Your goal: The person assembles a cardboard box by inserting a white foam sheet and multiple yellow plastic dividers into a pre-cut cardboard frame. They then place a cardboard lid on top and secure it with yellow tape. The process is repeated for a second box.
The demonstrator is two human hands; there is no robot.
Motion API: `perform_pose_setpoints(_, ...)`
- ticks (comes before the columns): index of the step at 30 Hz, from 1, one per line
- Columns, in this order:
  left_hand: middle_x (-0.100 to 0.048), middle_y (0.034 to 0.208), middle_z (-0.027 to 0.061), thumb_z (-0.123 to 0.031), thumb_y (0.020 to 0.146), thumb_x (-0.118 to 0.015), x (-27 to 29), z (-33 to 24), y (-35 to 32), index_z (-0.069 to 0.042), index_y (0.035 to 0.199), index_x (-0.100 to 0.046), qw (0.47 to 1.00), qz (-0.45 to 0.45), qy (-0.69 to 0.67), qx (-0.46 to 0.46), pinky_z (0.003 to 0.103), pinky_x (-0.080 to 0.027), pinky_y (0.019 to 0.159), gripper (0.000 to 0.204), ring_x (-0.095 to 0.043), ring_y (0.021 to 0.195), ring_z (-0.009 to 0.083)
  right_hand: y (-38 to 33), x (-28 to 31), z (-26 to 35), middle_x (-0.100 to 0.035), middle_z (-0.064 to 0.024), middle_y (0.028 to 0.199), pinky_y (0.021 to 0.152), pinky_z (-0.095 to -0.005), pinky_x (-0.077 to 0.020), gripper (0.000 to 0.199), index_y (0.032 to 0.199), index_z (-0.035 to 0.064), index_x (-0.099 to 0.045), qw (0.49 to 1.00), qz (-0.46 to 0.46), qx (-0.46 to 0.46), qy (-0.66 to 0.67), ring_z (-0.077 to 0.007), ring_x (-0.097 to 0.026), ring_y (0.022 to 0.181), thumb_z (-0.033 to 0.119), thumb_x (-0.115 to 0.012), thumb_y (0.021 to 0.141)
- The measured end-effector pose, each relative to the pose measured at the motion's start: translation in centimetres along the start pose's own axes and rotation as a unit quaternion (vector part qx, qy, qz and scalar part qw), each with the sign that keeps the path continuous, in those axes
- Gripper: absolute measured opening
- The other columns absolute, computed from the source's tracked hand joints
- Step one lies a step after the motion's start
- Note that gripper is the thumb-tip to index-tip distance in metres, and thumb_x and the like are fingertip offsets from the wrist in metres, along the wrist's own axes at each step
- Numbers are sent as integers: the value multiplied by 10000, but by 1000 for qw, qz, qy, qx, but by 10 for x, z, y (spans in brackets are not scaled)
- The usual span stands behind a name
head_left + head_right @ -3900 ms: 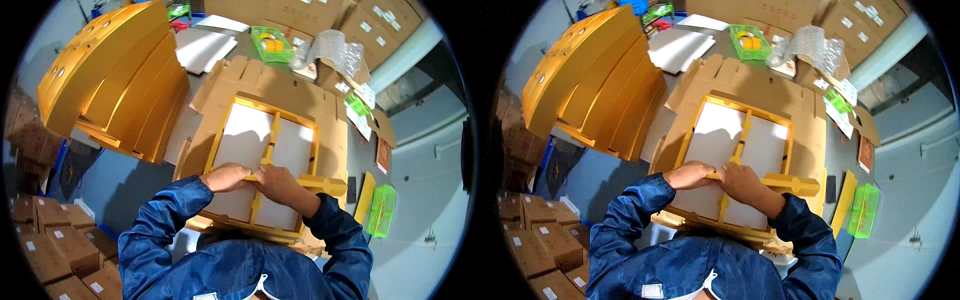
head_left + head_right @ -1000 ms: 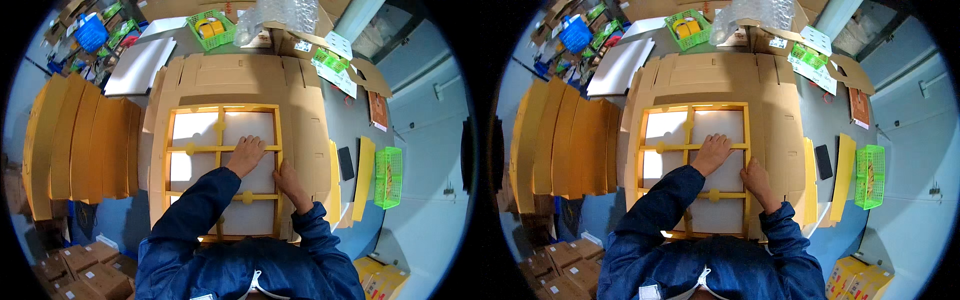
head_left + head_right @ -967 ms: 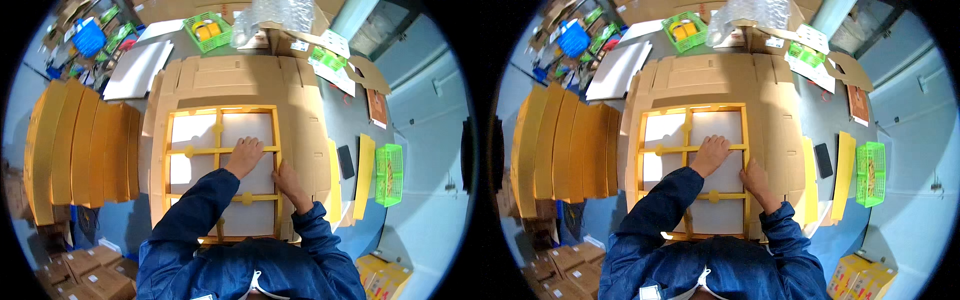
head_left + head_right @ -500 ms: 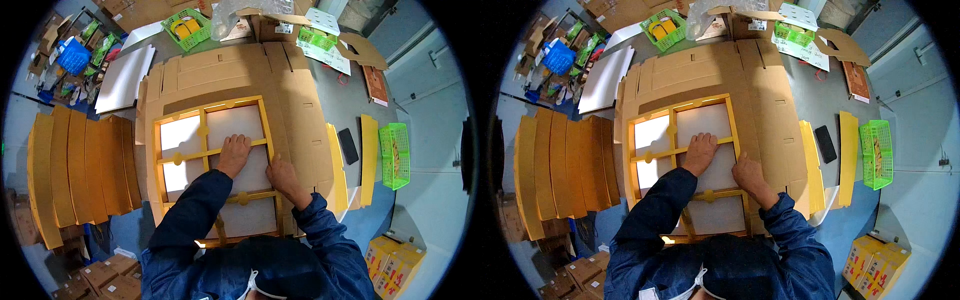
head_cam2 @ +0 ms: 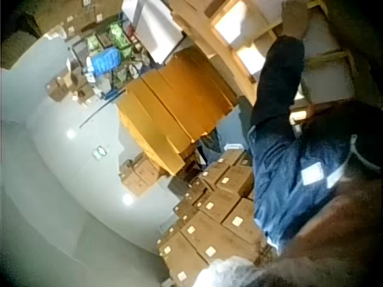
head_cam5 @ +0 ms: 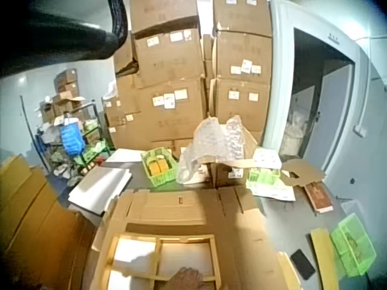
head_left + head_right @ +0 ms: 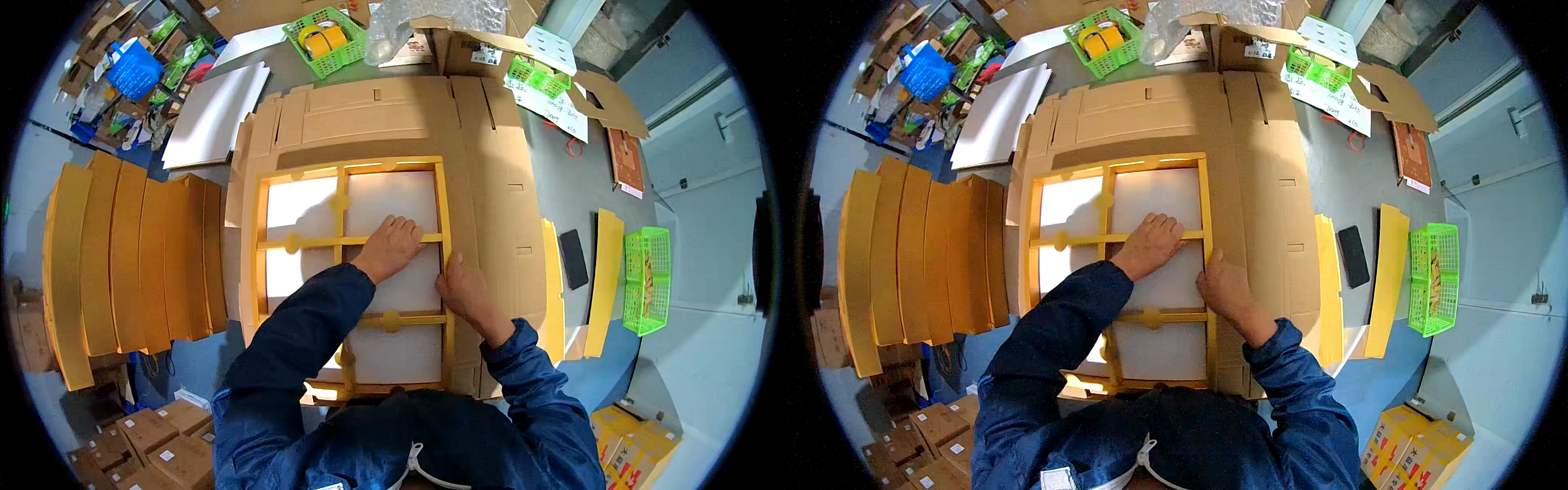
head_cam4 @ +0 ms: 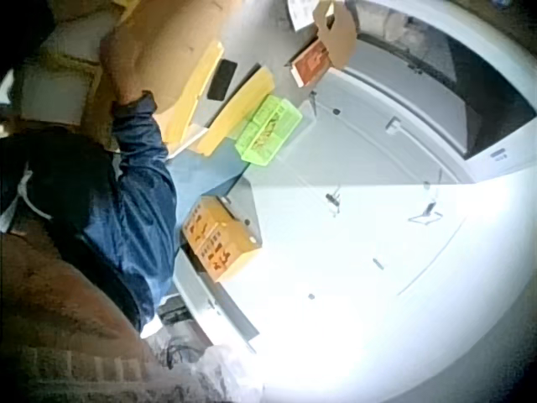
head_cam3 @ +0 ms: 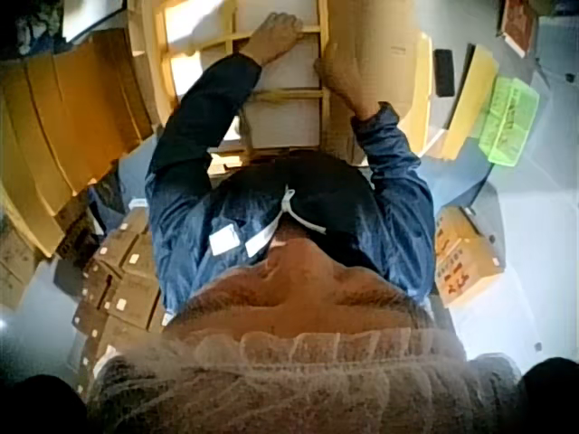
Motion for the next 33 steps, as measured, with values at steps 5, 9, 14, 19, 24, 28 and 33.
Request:
perform_pose_setpoints(5,-536,797,99,-194,834,-556,-8,-2,3,-54,851,-524,999,22,14,27,369,-409,739,145,-532,793,256,4,-1,-11,-613,-213,631,522,-437,-511,280,957,-90,-478,997,15,55,-45,-346,-636,568,145,-516,810)
perform_pose_setpoints(9,-545,817,99,-194,836,-560,-12,-6,11,-47,886,-532,999,21,12,23,375,-407,773,158,-539,822,260,8,-14,-16,-610,-204,603,501,-428,-506,286,968,-79,-483,996,3,48,-74,-342,-629,541,147,-522,798)
perform_pose_setpoints(14,-553,1000,143,-218,853,-562,7,-2,19,-21,1051,-528,996,-20,-67,60,407,-377,897,281,-515,1004,292,25,-19,-40,-632,-246,714,573,-477,-510,241,994,-24,-491,998,-53,16,19,-394,-636,632,138,-507,816)
perform_pose_setpoints(19,-510,1187,194,-144,796,-619,94,15,-97,-7,1194,-488,944,-197,-44,261,468,-313,1011,441,-452,1151,375,-13,52,1,-629,-227,865,707,-467,-501,255,1087,-5,-506,966,-226,125,26,-403,-614,820,94,-546,856)
perform_pose_setpoints(24,-432,1251,242,-157,907,-503,88,-15,-313,41,1267,-388,810,-201,-84,545,448,-308,1020,427,-411,1166,397,-96,28,33,-622,-185,920,755,-402,-495,243,1094,11,-553,958,0,166,234,-357,-608,878,111,-577,874)
perform_pose_setpoints(28,-461,1225,147,-252,983,-396,5,-76,-383,25,1299,-373,576,-249,-471,620,348,-355,990,421,-454,1122,234,-128,-35,69,-626,-172,866,684,-423,-495,269,1015,15,-560,967,140,128,168,-362,-609,793,249,-575,882)
perform_pose_setpoints(33,-418,1264,164,-258,979,-410,-10,-113,-357,12,1318,-365,614,-264,-448,594,365,-331,1008,436,-418,1165,259,-149,-55,100,-594,-204,763,601,-462,-478,384,836,-15,-506,978,123,167,21,-369,-588,674,362,-567,878)
Point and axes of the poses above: each hand's wrist, its own y-axis towards the middle knuckle, its own x-axis out of the back of the hand, z = x × y, the point moved 4 cm from there along y, towards the middle knuckle
